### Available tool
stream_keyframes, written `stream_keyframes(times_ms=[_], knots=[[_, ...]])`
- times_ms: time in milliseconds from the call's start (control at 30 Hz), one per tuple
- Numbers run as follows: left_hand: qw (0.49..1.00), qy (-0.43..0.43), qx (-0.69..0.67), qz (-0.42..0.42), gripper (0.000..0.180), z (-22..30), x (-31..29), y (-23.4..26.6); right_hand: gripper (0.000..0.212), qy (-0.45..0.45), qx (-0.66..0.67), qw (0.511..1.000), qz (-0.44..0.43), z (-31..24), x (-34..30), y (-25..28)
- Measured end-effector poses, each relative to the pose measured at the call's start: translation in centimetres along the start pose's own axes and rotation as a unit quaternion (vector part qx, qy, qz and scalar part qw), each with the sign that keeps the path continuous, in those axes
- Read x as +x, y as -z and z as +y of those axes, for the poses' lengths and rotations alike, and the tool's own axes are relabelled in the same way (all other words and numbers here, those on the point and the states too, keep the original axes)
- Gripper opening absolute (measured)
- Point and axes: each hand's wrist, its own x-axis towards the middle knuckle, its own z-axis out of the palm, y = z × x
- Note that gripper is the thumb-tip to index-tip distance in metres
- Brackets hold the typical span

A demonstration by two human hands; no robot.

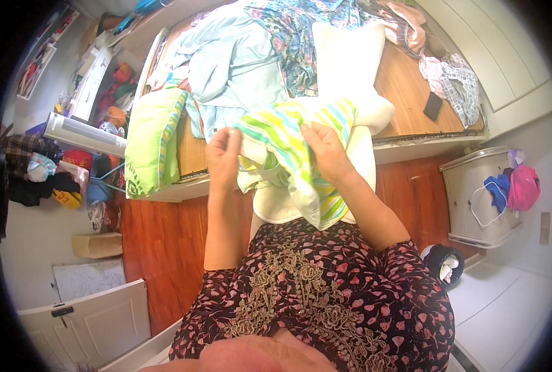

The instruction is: The person spreads out a green and yellow striped cloth on a bed, folds it lengthwise, and rolls it into a bundle.

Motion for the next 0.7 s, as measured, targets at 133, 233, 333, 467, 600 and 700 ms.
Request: stream_keyframes(times_ms=[133,233,333,467,600,700], knots=[[0.981,0.035,-0.187,0.03,0.023,0.8,1.1,2.0,0.027,0.016,0.028,0.998,0.049,-1.0,0.5,0.4],[0.97,0.061,-0.237,0.01,0.027,1.9,0.7,2.7,0.025,0.039,-0.02,0.998,0.04,-0.6,0.8,1.6],[0.954,0.088,-0.287,0.015,0.026,2.1,0.5,3.2,0.02,0.067,-0.114,0.989,0.061,-0.6,1.1,2.9],[0.952,0.058,-0.299,0.024,0.027,2.9,0.3,3.6,0.016,0.039,-0.189,0.979,0.07,-1.7,0.8,3.2],[0.948,0.029,-0.315,0.022,0.031,4.1,0.3,3.0,0.016,0.061,-0.231,0.969,0.059,-1.5,1.0,4.1],[0.934,0.024,-0.356,0.001,0.034,5.5,0.6,3.0,0.017,0.038,-0.259,0.965,0.03,-1.2,1.1,3.5]])
